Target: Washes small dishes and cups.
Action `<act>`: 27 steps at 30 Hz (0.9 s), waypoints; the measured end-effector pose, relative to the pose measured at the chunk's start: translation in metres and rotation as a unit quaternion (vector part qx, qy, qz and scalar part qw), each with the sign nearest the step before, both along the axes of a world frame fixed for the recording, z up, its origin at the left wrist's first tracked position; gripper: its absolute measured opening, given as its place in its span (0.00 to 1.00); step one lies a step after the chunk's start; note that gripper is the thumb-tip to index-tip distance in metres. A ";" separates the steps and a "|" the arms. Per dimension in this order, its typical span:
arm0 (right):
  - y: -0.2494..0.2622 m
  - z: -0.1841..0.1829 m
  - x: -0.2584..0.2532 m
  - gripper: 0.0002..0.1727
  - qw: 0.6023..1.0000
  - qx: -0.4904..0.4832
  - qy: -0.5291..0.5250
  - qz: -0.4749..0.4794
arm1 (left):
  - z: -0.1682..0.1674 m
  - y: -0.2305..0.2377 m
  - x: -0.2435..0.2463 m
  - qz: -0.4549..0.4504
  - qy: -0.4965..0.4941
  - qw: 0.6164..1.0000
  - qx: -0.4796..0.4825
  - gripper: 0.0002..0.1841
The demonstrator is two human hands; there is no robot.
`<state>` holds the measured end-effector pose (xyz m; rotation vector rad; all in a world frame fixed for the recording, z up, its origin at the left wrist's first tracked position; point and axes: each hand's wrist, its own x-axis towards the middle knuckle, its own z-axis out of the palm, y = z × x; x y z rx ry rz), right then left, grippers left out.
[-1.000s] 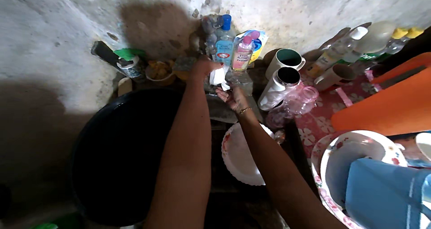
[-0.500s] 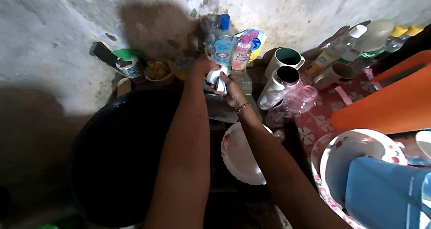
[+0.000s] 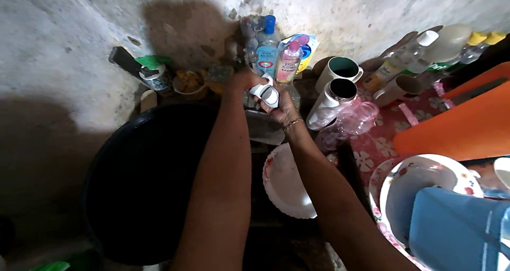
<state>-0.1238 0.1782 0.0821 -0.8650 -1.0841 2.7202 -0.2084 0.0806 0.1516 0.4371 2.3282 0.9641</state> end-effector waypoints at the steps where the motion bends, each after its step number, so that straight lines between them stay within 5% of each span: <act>1: 0.001 -0.001 0.001 0.24 1.000 -0.001 -0.008 0.007 | -0.003 0.001 -0.002 -0.005 0.002 1.000 -0.002 0.26; 5: 0.000 -0.002 0.010 0.31 0.991 0.089 0.006 0.102 | -0.007 0.000 -0.005 0.047 -0.004 0.999 0.008 0.29; 9: -0.005 -0.010 0.010 0.23 0.965 0.255 0.024 0.058 | -0.012 0.001 -0.008 0.086 -0.024 0.994 0.059 0.28; 17: -0.003 -0.009 0.004 0.20 0.972 0.232 0.026 -0.028 | -0.008 0.000 -0.005 0.043 -0.010 0.998 0.046 0.25; 27: -0.006 -0.005 0.005 0.26 0.978 0.206 -0.016 0.024 | -0.015 -0.001 -0.015 0.075 0.046 0.996 0.029 0.19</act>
